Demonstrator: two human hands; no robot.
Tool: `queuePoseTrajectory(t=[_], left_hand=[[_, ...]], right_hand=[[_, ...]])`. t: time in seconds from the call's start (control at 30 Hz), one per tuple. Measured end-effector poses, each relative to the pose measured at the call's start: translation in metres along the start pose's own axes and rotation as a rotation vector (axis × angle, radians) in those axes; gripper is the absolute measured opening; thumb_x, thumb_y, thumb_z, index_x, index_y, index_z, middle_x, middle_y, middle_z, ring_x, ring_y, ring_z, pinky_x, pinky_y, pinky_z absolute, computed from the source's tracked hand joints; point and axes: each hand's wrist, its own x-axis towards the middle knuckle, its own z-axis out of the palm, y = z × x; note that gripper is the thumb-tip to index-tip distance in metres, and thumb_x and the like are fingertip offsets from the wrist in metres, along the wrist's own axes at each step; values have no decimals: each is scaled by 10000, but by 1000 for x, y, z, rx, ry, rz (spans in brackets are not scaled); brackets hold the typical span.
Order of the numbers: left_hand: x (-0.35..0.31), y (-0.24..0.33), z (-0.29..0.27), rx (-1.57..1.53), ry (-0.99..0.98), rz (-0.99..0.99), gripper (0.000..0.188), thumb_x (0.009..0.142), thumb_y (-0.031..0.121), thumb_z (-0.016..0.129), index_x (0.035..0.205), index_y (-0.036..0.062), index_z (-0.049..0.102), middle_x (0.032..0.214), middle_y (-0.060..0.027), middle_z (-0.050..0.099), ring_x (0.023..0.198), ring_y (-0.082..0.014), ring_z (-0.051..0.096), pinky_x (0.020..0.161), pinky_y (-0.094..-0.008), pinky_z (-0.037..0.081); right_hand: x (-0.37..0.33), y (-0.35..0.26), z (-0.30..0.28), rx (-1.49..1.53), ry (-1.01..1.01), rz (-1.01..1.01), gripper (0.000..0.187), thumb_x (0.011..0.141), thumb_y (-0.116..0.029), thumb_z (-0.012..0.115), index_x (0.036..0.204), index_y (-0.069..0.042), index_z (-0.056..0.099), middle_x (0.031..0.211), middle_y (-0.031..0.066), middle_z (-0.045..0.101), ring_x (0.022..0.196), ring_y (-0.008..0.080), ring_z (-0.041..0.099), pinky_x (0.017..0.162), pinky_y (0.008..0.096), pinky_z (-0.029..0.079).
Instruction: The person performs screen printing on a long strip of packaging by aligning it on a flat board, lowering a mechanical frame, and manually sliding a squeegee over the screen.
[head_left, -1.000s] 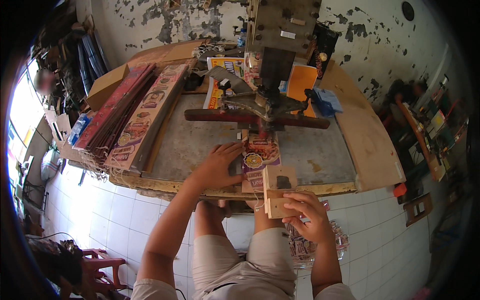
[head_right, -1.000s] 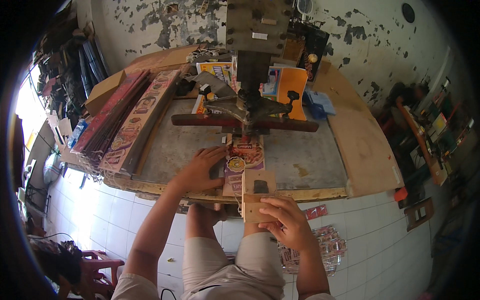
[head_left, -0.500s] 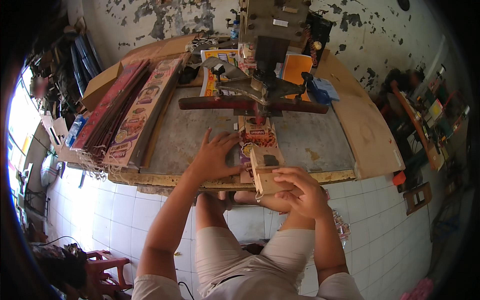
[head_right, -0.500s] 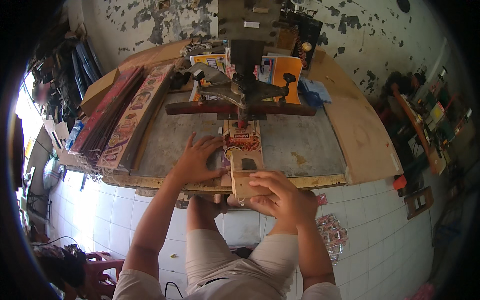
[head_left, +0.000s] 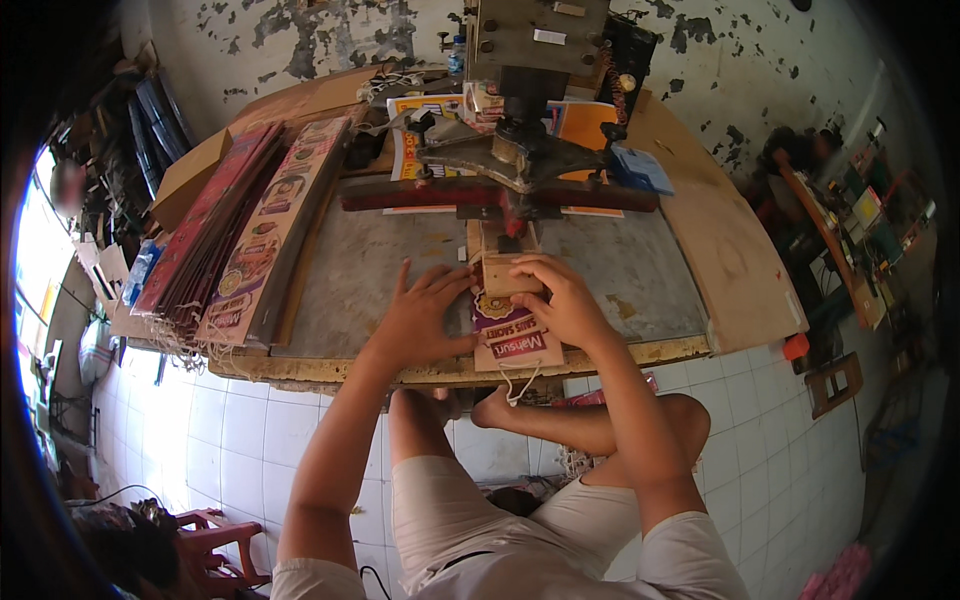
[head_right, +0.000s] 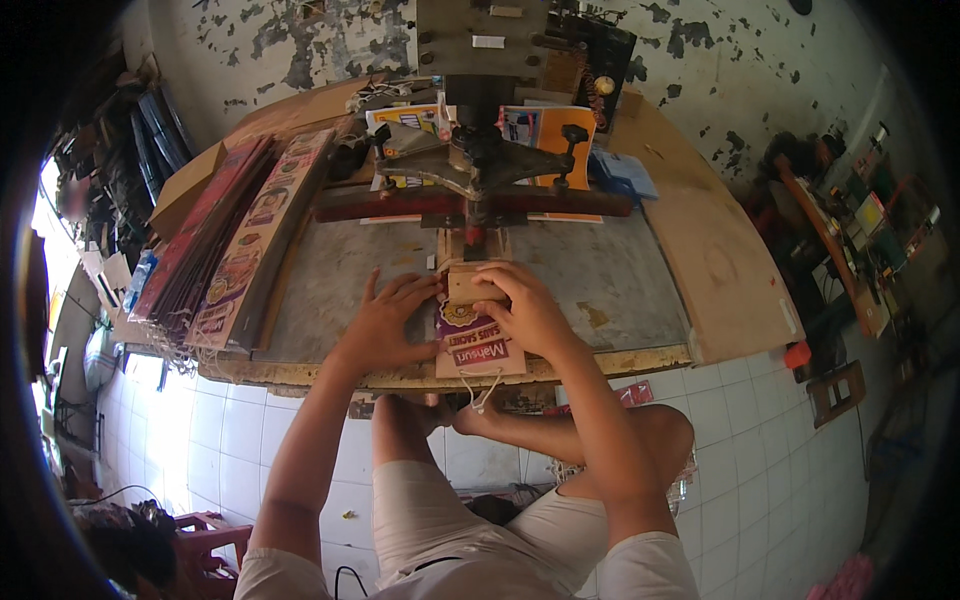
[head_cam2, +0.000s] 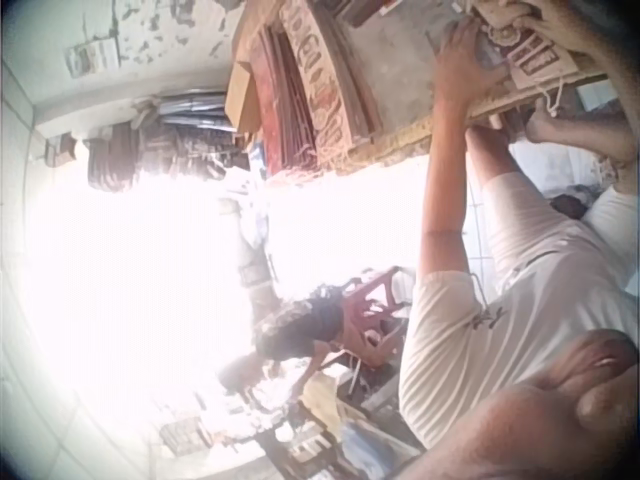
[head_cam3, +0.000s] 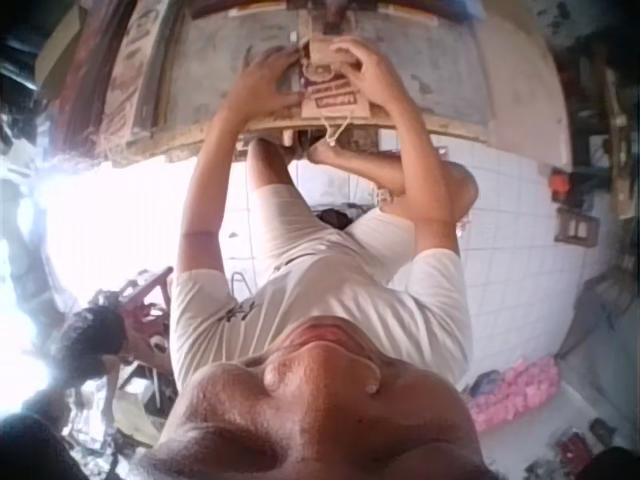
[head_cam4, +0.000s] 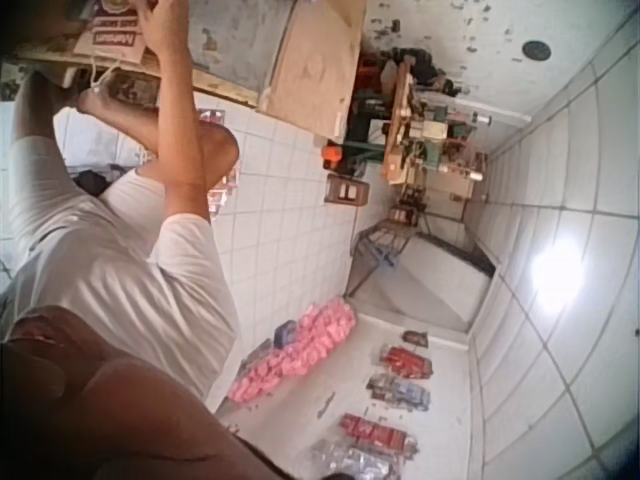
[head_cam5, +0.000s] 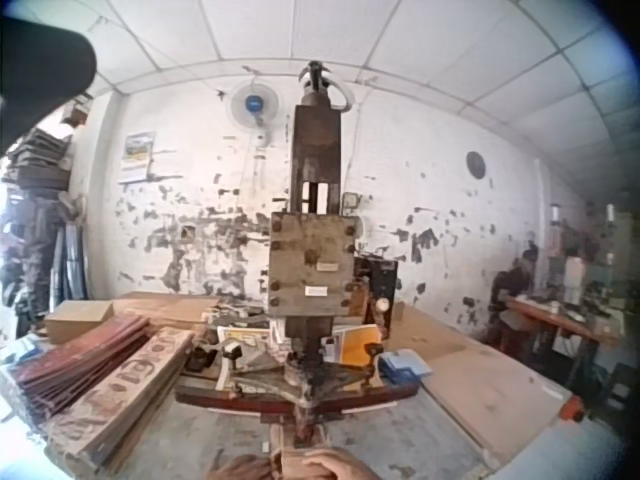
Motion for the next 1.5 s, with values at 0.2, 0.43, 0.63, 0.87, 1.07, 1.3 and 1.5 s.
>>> queuePoseTrajectory(t=[0.2, 0.43, 0.63, 0.87, 1.07, 1.3, 1.5], left_hand=[[0, -1, 2, -8, 8, 5, 901, 835, 602, 823, 1560, 103, 629, 1668, -68, 582, 1592, -322, 459, 1375, -667, 127], [3, 2, -1, -18, -10, -12, 897, 828, 594, 829, 1554, 106, 635, 1685, -53, 571, 1573, -326, 481, 1371, -673, 141], [0, 1, -1, -9, 4, -5, 920, 814, 600, 845, 1567, 117, 628, 1683, -42, 571, 1572, -326, 479, 1363, -673, 169], [1, 2, -1, 3, -2, -16, 913, 818, 591, 848, 1575, 131, 623, 1680, -38, 575, 1578, -330, 471, 1363, -668, 174], [2, 3, -1, -13, 10, -7, 902, 799, 543, 864, 1549, 98, 632, 1657, -61, 589, 1572, -333, 469, 1359, -679, 175], [5, 6, -8, -3, -24, -7, 901, 800, 553, 860, 1546, 104, 631, 1656, -70, 586, 1574, -319, 470, 1373, -653, 157], [13, 8, -15, 18, -45, 34, 839, 782, 533, 870, 1468, 94, 671, 1633, -77, 597, 1551, -323, 482, 1371, -644, 186]], right_hand=[[-4, 0, 5, 27, 17, 2, 417, 905, -80, 884, 1278, -67, 697, 1411, 108, 705, 1315, 369, 666, 1081, 467, 563], [-3, 3, 7, 25, 44, -24, 402, 908, -106, 887, 1275, -92, 721, 1435, 79, 681, 1321, 355, 656, 1090, 473, 558], [-5, 0, 5, -83, 66, -14, 374, 894, -88, 887, 1242, -104, 752, 1381, 52, 657, 1287, 341, 635, 1096, 485, 533], [-2, 2, 4, -127, 71, -43, 408, 869, -70, 896, 1246, -103, 744, 1374, 74, 660, 1272, 347, 639, 1086, 491, 523], [-5, 4, 7, -143, 100, -34, 408, 876, -89, 899, 1251, -95, 740, 1354, 85, 666, 1260, 354, 642, 1075, 490, 523], [-8, 12, 4, -135, 283, 84, 246, 994, -123, 794, 1218, -44, 727, 1272, 137, 680, 1167, 384, 659, 1017, 489, 527], [-16, 25, 10, -347, 196, 216, 350, 944, -59, 711, 1294, -64, 708, 1323, 153, 647, 1244, 390, 605, 1097, 531, 475]])
